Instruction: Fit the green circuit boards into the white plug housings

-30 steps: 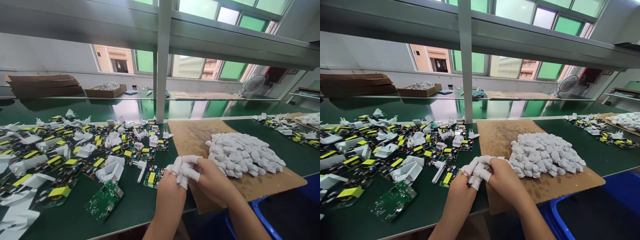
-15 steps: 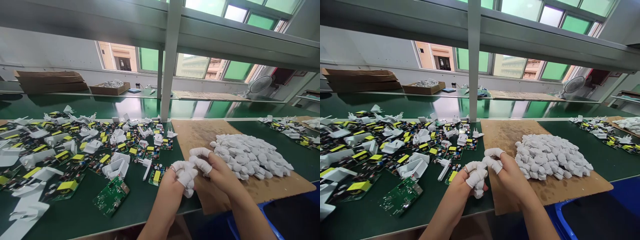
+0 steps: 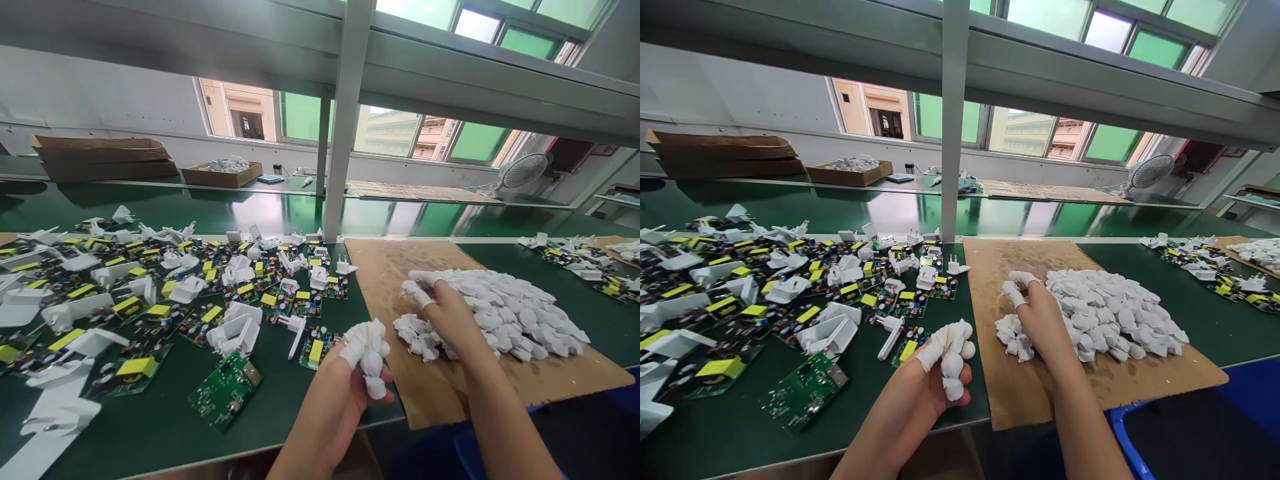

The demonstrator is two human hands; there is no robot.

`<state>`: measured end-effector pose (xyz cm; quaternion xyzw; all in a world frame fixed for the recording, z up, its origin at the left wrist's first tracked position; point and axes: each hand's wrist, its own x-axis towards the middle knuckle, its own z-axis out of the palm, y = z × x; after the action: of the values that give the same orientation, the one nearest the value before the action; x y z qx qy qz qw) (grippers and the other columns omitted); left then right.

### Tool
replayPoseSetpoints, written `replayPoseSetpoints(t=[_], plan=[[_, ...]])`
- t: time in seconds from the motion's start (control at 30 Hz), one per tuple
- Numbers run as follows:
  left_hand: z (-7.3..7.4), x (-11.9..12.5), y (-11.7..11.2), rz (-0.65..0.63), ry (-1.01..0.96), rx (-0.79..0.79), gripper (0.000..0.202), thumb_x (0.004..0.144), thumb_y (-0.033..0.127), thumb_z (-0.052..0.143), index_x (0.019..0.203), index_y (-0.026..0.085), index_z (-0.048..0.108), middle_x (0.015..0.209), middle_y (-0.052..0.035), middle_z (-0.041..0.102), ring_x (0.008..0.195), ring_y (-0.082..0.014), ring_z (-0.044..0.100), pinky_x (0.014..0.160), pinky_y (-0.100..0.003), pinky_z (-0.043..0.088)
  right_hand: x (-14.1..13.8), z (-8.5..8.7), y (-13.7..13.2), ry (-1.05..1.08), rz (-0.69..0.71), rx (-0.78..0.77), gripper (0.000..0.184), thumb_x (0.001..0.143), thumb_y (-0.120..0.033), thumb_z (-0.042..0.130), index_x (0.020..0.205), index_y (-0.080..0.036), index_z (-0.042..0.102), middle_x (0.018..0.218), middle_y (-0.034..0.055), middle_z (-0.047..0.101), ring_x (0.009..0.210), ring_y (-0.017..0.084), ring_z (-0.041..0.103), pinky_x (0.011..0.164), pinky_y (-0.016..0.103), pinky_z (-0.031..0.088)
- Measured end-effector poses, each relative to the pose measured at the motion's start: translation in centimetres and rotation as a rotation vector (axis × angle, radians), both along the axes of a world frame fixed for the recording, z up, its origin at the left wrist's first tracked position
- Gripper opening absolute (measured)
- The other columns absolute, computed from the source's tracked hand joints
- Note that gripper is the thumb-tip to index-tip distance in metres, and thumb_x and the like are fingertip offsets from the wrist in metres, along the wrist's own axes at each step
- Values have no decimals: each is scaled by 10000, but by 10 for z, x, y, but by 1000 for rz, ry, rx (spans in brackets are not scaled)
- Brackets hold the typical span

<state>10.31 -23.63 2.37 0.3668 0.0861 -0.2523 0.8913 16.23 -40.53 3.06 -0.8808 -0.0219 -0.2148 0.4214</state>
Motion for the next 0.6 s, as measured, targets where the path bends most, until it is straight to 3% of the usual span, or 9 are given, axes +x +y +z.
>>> replayPoseSetpoints(t=[0.1, 0.2, 0.27, 0.33, 0.4, 0.5, 0.6], plan=[[-1, 2, -3, 10, 15, -24, 255, 709, 308, 534, 895, 133, 549, 684, -14, 512, 566, -103, 528, 494, -219, 435, 1, 0, 4, 3, 28, -105, 496, 643, -410, 384, 965, -71, 550, 959, 172, 513, 931, 341, 428, 817, 503, 302], [-7, 3, -7, 118, -97, 90, 441, 557, 130, 670, 963, 166, 501, 773, -17, 578, 674, -115, 566, 568, -193, 443, -13, 4, 14, 26, 130, -110, 471, 733, -425, 349, 1050, -125, 526, 1094, 101, 467, 1054, 266, 363, 896, 400, 285], [-11, 4, -9, 208, -206, 225, 560, 508, 80, 692, 1010, 171, 461, 857, -32, 599, 788, -130, 566, 685, -207, 449, -25, 8, 22, 154, 302, -45, 425, 778, -438, 371, 1063, -158, 518, 1085, 62, 488, 1014, 236, 417, 839, 341, 361], [-13, 4, -9, 241, -284, 341, 507, 510, 108, 697, 970, 155, 488, 877, -47, 607, 819, -149, 564, 746, -245, 449, -35, 11, 30, 279, 480, 41, 356, 774, -412, 437, 1004, -160, 540, 1000, 53, 539, 918, 228, 486, 729, 294, 423], [-12, 4, -8, 231, -309, 370, 393, 497, 149, 709, 854, 138, 544, 805, -45, 621, 755, -160, 574, 707, -262, 465, -40, 12, 35, 285, 557, 132, 240, 747, -347, 483, 872, -156, 559, 867, 41, 574, 795, 208, 526, 643, 254, 433], [-8, 3, -6, 239, -291, 247, 320, 445, 138, 735, 712, 138, 558, 694, -18, 625, 680, -144, 573, 628, -227, 464, -39, 11, 37, 203, 526, 272, 181, 737, -335, 495, 767, -158, 518, 742, 24, 565, 679, 173, 529, 599, 226, 430], [-3, 1, -4, 310, -204, 163, 332, 403, 142, 758, 658, 140, 545, 651, 2, 621, 606, -107, 560, 522, -170, 429, -29, 7, 29, 89, 281, 244, 269, 775, -425, 432, 810, -163, 484, 748, 34, 561, 647, 173, 532, 587, 246, 441]])
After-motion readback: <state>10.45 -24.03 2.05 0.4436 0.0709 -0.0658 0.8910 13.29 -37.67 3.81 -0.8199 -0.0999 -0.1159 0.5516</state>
